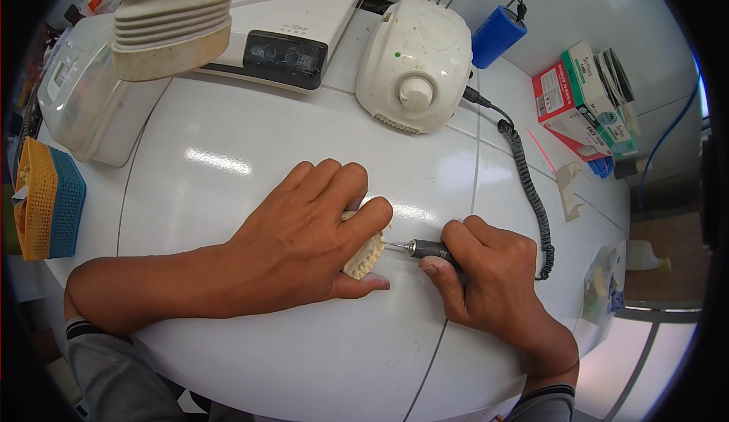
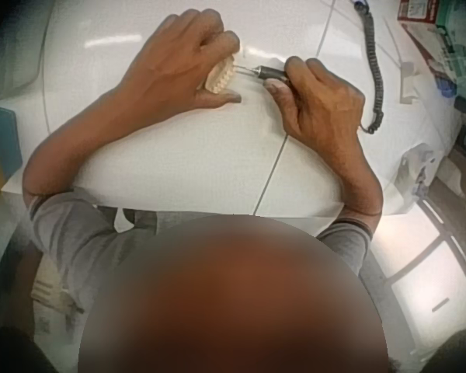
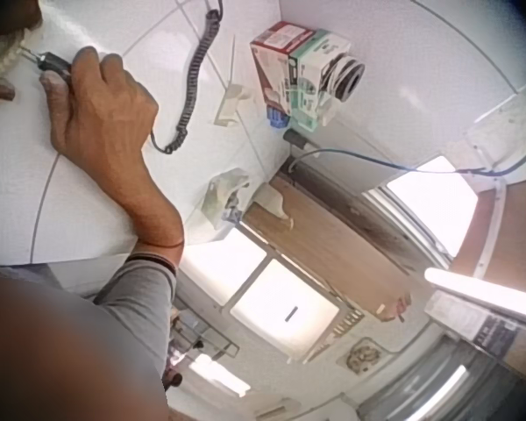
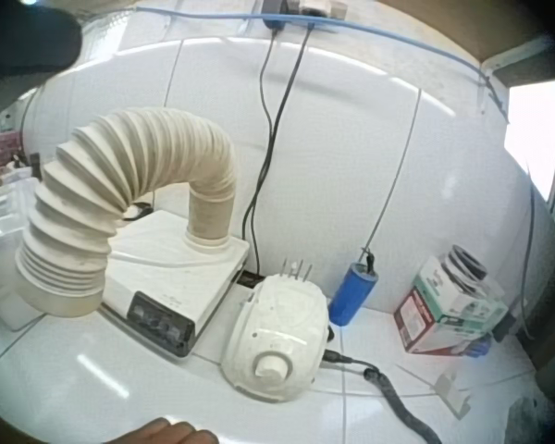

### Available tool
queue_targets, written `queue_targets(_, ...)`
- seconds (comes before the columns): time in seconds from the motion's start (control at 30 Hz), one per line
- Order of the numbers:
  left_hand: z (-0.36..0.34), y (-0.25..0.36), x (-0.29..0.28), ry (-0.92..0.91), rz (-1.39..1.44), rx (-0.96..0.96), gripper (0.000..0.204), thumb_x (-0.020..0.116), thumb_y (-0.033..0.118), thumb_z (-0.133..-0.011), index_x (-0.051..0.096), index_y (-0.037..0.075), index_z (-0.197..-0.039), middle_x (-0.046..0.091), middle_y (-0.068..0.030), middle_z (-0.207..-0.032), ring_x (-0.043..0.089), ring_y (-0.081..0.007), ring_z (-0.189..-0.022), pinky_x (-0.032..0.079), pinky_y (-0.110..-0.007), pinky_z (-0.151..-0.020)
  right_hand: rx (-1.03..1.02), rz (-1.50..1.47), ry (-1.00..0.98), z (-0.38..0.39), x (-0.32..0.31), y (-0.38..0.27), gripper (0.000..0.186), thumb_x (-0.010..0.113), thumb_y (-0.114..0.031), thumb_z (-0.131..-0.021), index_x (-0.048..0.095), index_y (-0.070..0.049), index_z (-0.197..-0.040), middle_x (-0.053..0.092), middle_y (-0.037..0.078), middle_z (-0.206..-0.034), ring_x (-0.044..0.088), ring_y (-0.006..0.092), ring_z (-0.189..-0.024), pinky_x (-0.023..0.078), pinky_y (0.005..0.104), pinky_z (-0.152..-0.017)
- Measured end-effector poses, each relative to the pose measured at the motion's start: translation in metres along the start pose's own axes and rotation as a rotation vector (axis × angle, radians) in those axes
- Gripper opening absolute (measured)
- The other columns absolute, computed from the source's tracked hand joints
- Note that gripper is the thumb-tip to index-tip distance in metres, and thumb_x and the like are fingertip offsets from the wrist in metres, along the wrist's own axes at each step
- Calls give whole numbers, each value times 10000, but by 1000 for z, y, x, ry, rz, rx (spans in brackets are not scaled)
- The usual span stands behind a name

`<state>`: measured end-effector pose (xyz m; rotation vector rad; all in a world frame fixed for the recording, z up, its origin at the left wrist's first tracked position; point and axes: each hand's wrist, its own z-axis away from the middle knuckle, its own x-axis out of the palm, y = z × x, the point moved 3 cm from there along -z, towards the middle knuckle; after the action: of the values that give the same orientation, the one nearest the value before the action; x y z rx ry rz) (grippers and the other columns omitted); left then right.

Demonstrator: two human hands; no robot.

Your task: The recorder uses a dental handpiece with a small bur to polish and refine the edges of a dental prosthesis.

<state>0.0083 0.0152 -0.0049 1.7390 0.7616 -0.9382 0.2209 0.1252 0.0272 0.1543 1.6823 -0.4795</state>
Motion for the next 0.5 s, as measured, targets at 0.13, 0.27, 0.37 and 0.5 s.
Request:
queue_targets(0.13,0,0,0,-1,3,3,667,946,518,-842,664,16,-1178,544,-159,-1162,544,-319,-1064,461,-439,-914,0,2,-2,0,0,0,340,823,-385,-995,674,-89,-919,538,45,-692,539,239,-475,406,396,-460)
queue_targets(0.27,0,0,1,-12,-6,-2,667,944,520,-846,663,17,-1182,542,-157,-1166,540,-318,-1063,459,-438,-909,9,2,-16,0,0,0,341,822,-386,-996,674,-89,-920,538,45,-691,538,240,-475,407,398,-462)
queue_targets(0.37,0,0,0,-7,-4,1,666,944,520,-845,663,19,-1183,541,-156,-1165,539,-318,-1066,459,-438,-911,8,-4,-6,1,0,0,343,822,-389,-996,672,-90,-919,537,45,-690,538,240,-475,408,400,-463)
queue_targets(0.5,0,-1,1,1,-3,4,664,943,522,-847,663,22,-1182,541,-155,-1165,540,-317,-1070,460,-439,-915,9,2,-8,0,0,-1,346,822,-391,-997,668,-91,-917,536,46,-698,543,243,-479,410,401,-464)
